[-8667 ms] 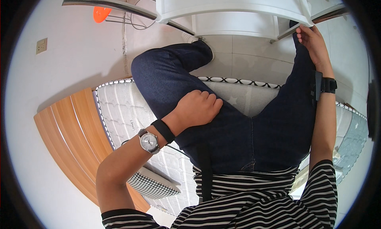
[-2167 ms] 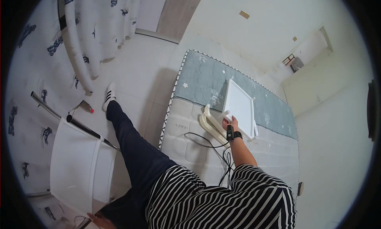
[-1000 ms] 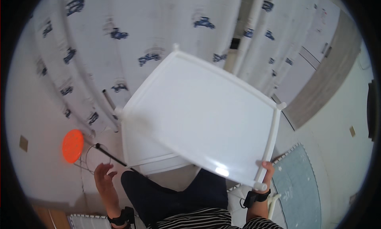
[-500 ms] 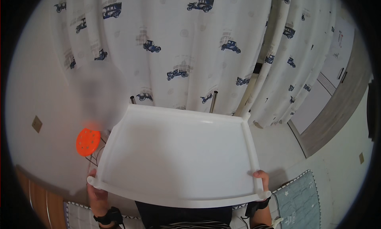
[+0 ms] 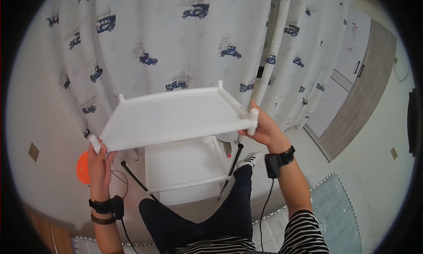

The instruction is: Assembling a small white plastic shelving unit by attaching trays and handles to metal supports.

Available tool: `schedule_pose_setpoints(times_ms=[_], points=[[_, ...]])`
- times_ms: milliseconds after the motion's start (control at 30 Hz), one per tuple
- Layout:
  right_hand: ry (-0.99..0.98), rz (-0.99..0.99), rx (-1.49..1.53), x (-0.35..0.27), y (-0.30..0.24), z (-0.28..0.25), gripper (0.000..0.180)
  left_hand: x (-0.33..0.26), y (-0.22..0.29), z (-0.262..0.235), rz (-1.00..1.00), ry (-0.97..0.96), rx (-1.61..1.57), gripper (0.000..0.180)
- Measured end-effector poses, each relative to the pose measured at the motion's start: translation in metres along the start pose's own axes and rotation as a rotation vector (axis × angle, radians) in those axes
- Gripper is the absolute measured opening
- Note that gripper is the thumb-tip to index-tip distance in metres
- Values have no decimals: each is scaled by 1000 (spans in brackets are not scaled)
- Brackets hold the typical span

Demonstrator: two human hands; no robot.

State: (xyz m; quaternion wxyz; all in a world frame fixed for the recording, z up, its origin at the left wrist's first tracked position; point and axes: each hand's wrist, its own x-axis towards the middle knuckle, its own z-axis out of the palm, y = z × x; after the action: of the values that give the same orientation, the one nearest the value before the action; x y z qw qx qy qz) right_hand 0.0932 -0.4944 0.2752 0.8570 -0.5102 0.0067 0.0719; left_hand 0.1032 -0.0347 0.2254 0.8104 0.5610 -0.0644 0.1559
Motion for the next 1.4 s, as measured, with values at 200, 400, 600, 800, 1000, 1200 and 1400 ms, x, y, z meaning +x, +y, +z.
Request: schedule_pose_setpoints(times_ms=[200,400,600,800,1000,1200,1400], points=[[158,-106,-106,46,-22,0,51,49,10,18,-9,-96,42,26],[214,-135,-150,47,-48,28,35,60,29,34,-38,-99,28,32],[180,-75,-150,56,-32,11,35,60,18,30,-111,-104,83,37],[211,-59,0,65,-15,-17,39,54,18,41,-107,-121,140,37],[227,-64,34,65,-17,-21,34,48,27,52,-119,-132,146,30],[244,-51,24,67,-13,-25,40,47,24,45,-153,-166,201,30],[233,-38,49,65,-15,-30,44,39,22,47,-146,-128,232,34]])
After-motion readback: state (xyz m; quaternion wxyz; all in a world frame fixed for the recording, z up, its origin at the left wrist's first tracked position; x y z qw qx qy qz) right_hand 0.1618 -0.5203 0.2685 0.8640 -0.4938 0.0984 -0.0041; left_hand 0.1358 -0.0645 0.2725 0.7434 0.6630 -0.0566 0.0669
